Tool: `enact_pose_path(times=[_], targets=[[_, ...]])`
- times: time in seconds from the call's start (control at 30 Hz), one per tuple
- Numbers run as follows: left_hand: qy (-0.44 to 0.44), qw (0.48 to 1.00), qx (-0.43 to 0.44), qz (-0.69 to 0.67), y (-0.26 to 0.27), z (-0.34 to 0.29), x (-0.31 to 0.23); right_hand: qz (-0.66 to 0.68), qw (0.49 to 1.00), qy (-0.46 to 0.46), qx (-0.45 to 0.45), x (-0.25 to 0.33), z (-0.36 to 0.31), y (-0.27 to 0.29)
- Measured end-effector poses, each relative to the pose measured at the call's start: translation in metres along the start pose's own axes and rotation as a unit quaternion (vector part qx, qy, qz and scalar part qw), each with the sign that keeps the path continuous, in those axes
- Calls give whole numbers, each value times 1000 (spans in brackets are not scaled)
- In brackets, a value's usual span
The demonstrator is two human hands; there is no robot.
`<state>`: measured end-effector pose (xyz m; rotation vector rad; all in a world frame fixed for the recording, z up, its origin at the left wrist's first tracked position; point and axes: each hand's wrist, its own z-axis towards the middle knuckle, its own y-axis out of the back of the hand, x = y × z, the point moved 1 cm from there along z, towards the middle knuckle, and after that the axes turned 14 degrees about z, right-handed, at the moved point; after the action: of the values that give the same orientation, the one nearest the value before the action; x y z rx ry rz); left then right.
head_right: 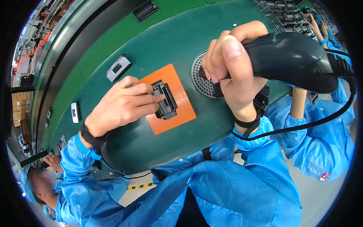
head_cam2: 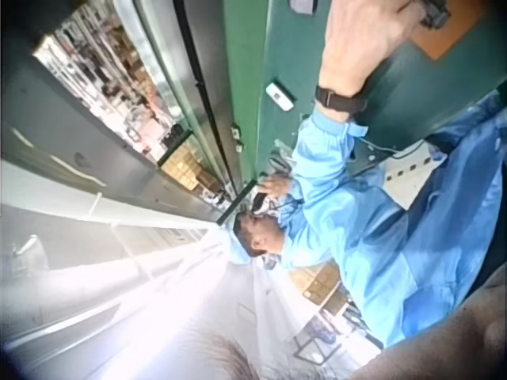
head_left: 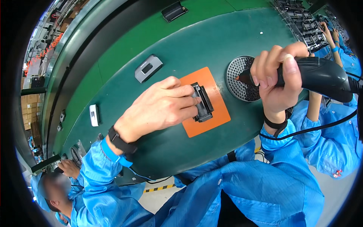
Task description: The person is assembling a small electronic component, possibly a toner cartridge part, using an electric screwdriver.
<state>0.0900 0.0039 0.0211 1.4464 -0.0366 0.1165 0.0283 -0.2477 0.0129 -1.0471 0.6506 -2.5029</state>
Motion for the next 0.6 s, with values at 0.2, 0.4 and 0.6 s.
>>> enact_pose_path(times=[0.2,0.4,0.6], targets=[[64,995,68,36,8,5,-41,-29,998,-11,52,31,17,9],[295,952,67,-42,-8,-7,-71,-13,990,-117,74,12,29,8],[308,944,65,-95,-14,-6,-65,-54,992,-67,-89,-14,23,-15]])
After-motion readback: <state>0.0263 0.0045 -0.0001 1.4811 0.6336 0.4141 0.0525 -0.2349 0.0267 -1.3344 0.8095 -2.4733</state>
